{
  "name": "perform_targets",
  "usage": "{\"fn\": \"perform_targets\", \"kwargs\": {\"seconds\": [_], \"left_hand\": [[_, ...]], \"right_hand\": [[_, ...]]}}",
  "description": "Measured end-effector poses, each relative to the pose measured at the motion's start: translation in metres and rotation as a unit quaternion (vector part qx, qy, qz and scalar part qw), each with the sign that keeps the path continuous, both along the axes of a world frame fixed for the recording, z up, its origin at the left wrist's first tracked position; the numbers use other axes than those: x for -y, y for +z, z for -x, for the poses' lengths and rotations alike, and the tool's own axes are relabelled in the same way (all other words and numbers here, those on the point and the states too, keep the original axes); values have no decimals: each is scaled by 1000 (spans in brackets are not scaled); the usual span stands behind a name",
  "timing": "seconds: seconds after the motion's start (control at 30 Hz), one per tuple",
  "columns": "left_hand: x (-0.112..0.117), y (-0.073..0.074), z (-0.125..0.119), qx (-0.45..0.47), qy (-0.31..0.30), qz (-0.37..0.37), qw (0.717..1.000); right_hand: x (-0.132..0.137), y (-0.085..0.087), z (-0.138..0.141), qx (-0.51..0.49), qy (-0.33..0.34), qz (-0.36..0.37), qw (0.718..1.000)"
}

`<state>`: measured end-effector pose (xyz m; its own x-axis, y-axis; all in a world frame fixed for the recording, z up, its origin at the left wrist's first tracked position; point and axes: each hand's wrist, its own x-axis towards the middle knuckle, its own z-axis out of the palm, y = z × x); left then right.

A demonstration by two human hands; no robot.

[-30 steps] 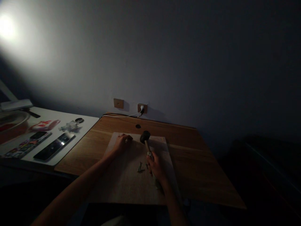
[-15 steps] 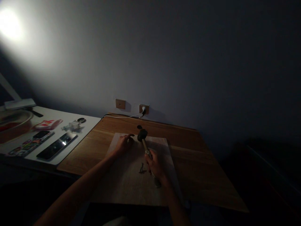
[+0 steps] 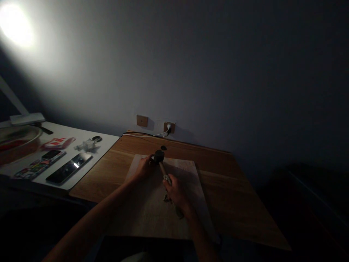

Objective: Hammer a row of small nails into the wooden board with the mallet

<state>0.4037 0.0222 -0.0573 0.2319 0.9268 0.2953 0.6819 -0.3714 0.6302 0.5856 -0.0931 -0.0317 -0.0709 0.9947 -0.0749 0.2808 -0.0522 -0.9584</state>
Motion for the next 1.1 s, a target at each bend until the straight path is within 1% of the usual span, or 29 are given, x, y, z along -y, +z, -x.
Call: {"fn": "perform_targets", "kwargs": {"seconds": [0.13,0.2,0.27,0.3,0.33,0.37,0.43,0.47,0.5,0.53,0.6,0.67,0.7,0.77,0.83,0.9,0.97,1.03,1.1], "left_hand": [[1,2,2,-19,2,-3,1000],[6,4,5,-32,11,-33,999],[16,9,6,-58,3,-91,994],[23,12,5,-79,-25,-126,989],[30,15,3,-105,-73,-161,979],[38,19,0,-135,-142,-194,961],[52,24,-8,-190,-290,-249,904],[59,25,-12,-209,-346,-269,874],[64,25,-16,-222,-384,-284,850],[68,24,-19,-231,-405,-294,834],[74,21,-24,-247,-420,-299,821],[75,19,-25,-258,-420,-290,820],[75,19,-25,-259,-414,-282,826],[69,22,-23,-248,-386,-260,850],[58,26,-20,-226,-328,-226,889],[43,30,-16,-198,-246,-179,932],[26,32,-13,-175,-164,-131,962],[13,33,-11,-171,-115,-95,974],[3,32,-10,-190,-105,-76,973]], "right_hand": [[3,5,-2,6,-5,27,1000],[5,8,-7,-6,-13,42,999],[6,8,-14,-28,-32,55,998],[7,7,-18,-38,-45,61,996],[8,6,-23,-44,-61,66,995],[9,3,-27,-45,-78,70,993],[9,-3,-36,-41,-111,68,991],[10,-7,-40,-40,-124,63,989],[10,-10,-42,-40,-133,59,989],[11,-13,-45,-43,-136,55,988],[11,-17,-47,-50,-133,50,989],[11,-19,-48,-55,-130,48,989],[11,-19,-48,-57,-130,46,989],[11,-19,-49,-58,-133,39,989],[11,-19,-49,-60,-132,36,989],[11,-20,-48,-62,-128,45,989],[12,-20,-47,-66,-121,54,989],[13,-20,-46,-69,-115,53,990],[13,-20,-45,-71,-111,47,990]]}}
